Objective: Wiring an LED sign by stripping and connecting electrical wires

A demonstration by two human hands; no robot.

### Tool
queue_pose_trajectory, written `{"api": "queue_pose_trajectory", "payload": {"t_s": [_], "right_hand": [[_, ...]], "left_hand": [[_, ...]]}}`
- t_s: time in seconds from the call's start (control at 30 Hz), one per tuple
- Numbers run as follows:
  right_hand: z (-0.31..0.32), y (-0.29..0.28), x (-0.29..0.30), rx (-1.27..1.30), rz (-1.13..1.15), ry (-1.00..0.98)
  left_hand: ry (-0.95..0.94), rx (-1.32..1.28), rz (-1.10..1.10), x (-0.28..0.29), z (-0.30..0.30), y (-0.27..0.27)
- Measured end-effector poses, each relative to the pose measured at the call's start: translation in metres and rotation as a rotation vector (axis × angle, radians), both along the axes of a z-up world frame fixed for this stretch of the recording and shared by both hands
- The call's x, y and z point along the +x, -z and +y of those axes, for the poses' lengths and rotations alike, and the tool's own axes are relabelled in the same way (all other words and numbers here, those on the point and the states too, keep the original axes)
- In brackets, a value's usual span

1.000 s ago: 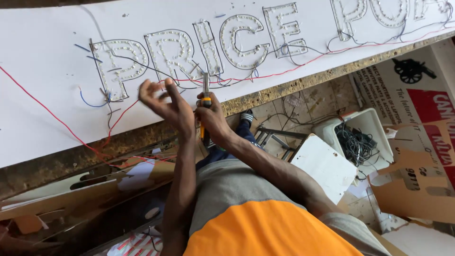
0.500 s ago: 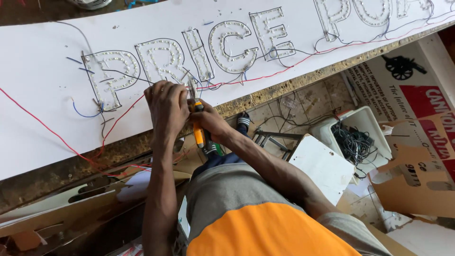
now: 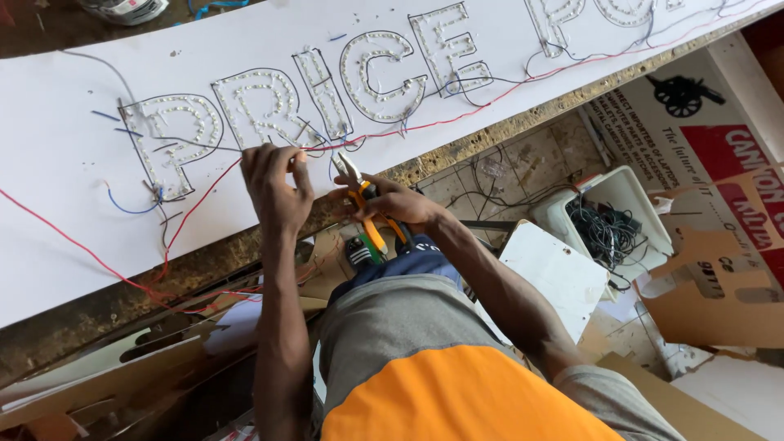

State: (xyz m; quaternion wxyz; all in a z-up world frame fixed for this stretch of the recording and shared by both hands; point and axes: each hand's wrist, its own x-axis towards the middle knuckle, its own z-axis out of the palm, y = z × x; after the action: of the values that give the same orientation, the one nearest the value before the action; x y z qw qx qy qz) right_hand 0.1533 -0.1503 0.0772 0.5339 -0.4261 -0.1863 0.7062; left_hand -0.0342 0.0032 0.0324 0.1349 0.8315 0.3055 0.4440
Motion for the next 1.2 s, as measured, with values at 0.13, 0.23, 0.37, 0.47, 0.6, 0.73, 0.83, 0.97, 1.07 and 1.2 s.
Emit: {"api": "queue_pose_trajectory", "payload": {"t_s": [0.13, 0.23, 0.37, 0.47, 0.6, 0.73, 0.83, 0.97, 1.07, 1.2], "right_hand": [[-0.009, -0.023, 0.007, 0.068, -0.118, -0.125], [-0.016, -0.043, 0.024, 0.136, -0.411, -0.323], [-0.016, -0.017, 0.068, 0.16, -0.85, -0.337], [0.01, 0.01, 0.117, 0.044, -1.312, -0.13], [0.046, 0.035, 0.171, 0.228, -1.747, -0.074], [0.061, 0.065, 0.183, 0.292, -1.899, -0.154], [0.057, 0.03, 0.141, 0.249, -1.999, -0.198], [0.06, 0.013, 0.067, 0.652, -1.766, -0.18], [0.068, 0.022, 0.045, 0.855, -1.738, -0.195], [0.073, 0.047, 0.042, 0.949, -1.798, -0.116]], "left_hand": [[-0.026, 0.022, -0.02, -0.002, 0.0, -0.012], [0.045, 0.011, -0.041, -0.003, -0.003, -0.019], [0.128, -0.133, 0.057, -0.012, -0.006, -0.006], [0.152, -0.195, 0.118, -0.021, -0.006, 0.008], [0.194, -0.206, 0.197, -0.024, -0.005, 0.003], [0.181, -0.215, 0.175, -0.023, -0.005, 0.001], [0.178, -0.21, 0.142, -0.024, -0.006, 0.009], [0.145, -0.218, 0.153, -0.027, -0.006, 0.025], [0.17, -0.211, 0.174, -0.029, 0.001, 0.029], [0.23, -0.213, 0.18, -0.034, 0.0, 0.023]]}}
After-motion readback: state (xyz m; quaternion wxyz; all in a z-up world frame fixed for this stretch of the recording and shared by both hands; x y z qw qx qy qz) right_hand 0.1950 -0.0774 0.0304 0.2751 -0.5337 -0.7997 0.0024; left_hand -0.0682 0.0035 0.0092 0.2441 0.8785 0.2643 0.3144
